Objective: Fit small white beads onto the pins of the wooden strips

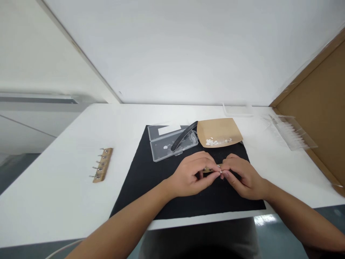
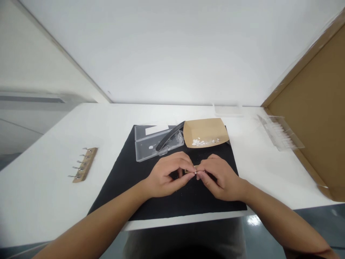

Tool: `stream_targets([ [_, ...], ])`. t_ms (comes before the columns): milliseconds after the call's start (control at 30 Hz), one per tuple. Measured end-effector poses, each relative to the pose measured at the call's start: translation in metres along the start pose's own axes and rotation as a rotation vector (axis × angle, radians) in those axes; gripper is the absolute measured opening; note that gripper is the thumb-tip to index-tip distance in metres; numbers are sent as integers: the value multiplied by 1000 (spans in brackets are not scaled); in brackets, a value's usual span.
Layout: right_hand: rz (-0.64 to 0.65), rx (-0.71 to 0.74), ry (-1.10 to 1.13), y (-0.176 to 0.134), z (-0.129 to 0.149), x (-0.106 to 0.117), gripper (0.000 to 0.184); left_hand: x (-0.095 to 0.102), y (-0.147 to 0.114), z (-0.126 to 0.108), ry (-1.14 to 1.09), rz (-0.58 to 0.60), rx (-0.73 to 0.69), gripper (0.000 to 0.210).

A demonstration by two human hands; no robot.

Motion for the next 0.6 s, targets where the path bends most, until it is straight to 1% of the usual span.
stream_targets([
  [333, -18, -83, -51, -1, -4, -1, 20, 2, -2, 4, 42, -90, -3, 14],
  [600, -45, -163, -113, 0, -9, -2, 23, 2, -1, 10, 102, -77, 41, 8],
])
Point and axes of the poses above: each hand's wrist, its own y-axis towards the middle knuckle, its own x-axis out of the back of the hand, z = x × y, the point moved 8 cm from there along y, towards the middle knuckle, and after that the axes turned 6 degrees about -z, right-handed, at the moved point
